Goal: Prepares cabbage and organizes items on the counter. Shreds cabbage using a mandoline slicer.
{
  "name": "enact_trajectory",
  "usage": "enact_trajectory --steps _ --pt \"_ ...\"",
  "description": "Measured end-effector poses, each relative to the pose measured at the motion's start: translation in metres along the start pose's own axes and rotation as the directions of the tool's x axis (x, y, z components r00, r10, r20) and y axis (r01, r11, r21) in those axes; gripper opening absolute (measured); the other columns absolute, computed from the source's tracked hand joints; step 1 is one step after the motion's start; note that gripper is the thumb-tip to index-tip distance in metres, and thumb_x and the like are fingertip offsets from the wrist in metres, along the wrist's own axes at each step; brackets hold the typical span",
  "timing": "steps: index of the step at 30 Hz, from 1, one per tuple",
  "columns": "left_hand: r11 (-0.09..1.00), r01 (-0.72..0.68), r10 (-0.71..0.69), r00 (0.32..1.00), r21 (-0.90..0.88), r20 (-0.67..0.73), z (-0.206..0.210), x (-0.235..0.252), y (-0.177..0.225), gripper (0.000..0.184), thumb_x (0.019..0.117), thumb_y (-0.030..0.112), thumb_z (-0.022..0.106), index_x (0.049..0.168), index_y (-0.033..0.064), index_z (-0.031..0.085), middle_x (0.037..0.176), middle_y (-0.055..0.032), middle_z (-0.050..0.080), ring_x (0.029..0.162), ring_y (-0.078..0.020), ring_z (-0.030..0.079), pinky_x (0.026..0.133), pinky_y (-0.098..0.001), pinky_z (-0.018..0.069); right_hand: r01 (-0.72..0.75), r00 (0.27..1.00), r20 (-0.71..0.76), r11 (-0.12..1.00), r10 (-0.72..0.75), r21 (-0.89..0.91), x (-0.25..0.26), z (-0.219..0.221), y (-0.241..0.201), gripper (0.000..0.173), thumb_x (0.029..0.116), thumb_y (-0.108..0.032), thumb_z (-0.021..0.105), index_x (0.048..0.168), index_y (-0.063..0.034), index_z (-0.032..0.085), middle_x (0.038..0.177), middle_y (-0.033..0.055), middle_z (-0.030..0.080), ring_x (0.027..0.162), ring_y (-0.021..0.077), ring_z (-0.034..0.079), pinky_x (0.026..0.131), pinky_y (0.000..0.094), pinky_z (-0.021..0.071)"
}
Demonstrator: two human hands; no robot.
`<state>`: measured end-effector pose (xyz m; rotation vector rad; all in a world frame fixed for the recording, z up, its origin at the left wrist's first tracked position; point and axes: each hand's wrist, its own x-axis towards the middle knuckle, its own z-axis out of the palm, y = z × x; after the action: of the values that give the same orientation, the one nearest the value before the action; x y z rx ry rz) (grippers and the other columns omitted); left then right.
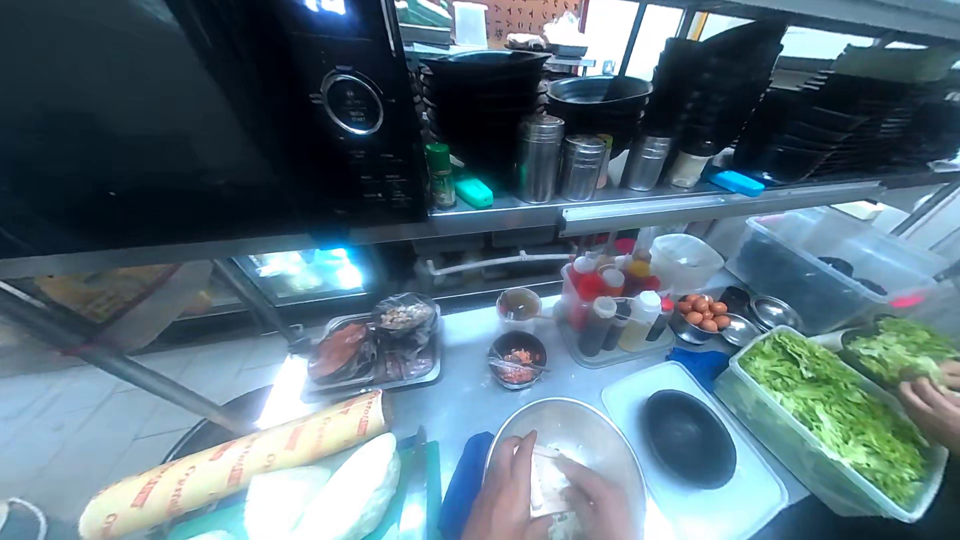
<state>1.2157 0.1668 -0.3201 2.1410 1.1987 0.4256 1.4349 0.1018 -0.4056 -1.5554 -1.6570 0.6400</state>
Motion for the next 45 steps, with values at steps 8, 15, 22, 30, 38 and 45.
enact_trajectory --steps 8,15,22,30,38,45 --pt "0.983 -0.177 0.165 0.968 -0.051 -0.191 0.017 0.005 -0.002 0.103 0.0676 0.055 0.090 0.152 0.0154 0.046 0.141 -0.0122 0.056 0.132 -0.0248 0.053 0.111 -0.0458 0.0476 -0.258 0.962 0.073 0.963 0.264 -0.082 -0.008 0.000 0.061 0.038 0.0978 -0.023 0.066 0.135 -0.0273 0.069 0.126 -0.0055 0.073 0.110 0.0082 0.071 0.101 0.0416 0.0574" --pt "0.894 -0.355 0.263 0.910 -0.274 -0.320 0.046 0.012 0.002 0.086 0.0674 0.029 0.094 0.137 0.0056 0.049 0.146 -0.0177 0.049 0.137 -0.0243 0.051 0.109 -0.0407 0.0520 -0.104 0.992 0.086 0.988 0.095 0.111 0.002 -0.019 0.023 0.038 0.0993 -0.017 0.065 0.136 -0.0268 0.069 0.130 -0.0095 0.071 0.113 0.0016 0.068 0.102 0.0330 0.0579" --pt "0.920 -0.334 0.256 0.909 -0.204 -0.329 0.051 0.014 0.014 0.093 0.0661 0.030 0.095 0.142 0.0053 0.046 0.141 -0.0173 0.052 0.134 -0.0237 0.053 0.109 -0.0399 0.0517 -0.143 0.979 0.154 0.989 0.135 0.044 -0.004 -0.012 0.078 0.037 0.0990 -0.022 0.064 0.135 -0.0268 0.069 0.123 -0.0052 0.074 0.107 0.0056 0.071 0.099 0.0377 0.0581" --pt "0.936 -0.306 0.231 0.908 -0.176 -0.351 0.056 0.008 0.014 0.092 0.0671 0.033 0.094 0.141 0.0063 0.047 0.141 -0.0159 0.053 0.134 -0.0235 0.053 0.109 -0.0403 0.0520 -0.084 0.982 0.172 0.995 0.072 0.062 -0.001 -0.015 0.074 0.036 0.1001 -0.020 0.062 0.135 -0.0250 0.070 0.127 -0.0059 0.073 0.112 0.0050 0.069 0.102 0.0366 0.0568" --pt "0.942 -0.288 0.214 0.911 -0.172 -0.352 0.055 0.008 0.015 0.091 0.0671 0.035 0.094 0.140 0.0051 0.048 0.140 -0.0165 0.054 0.133 -0.0249 0.053 0.109 -0.0426 0.0517 0.045 0.990 0.125 0.992 -0.060 0.115 0.005 -0.022 0.053 0.034 0.1016 -0.016 0.061 0.134 -0.0201 0.070 0.133 -0.0045 0.070 0.121 0.0053 0.066 0.108 0.0343 0.0546" --pt "0.947 -0.274 0.203 0.913 -0.165 -0.352 0.054 0.005 0.013 0.090 0.0682 0.035 0.093 0.141 0.0077 0.048 0.142 -0.0144 0.053 0.134 -0.0237 0.053 0.108 -0.0415 0.0526 0.087 0.987 0.117 0.981 -0.108 0.174 0.007 -0.028 0.031 0.035 0.1018 -0.013 0.061 0.135 -0.0197 0.070 0.134 -0.0043 0.069 0.123 0.0052 0.065 0.109 0.0335 0.0543"
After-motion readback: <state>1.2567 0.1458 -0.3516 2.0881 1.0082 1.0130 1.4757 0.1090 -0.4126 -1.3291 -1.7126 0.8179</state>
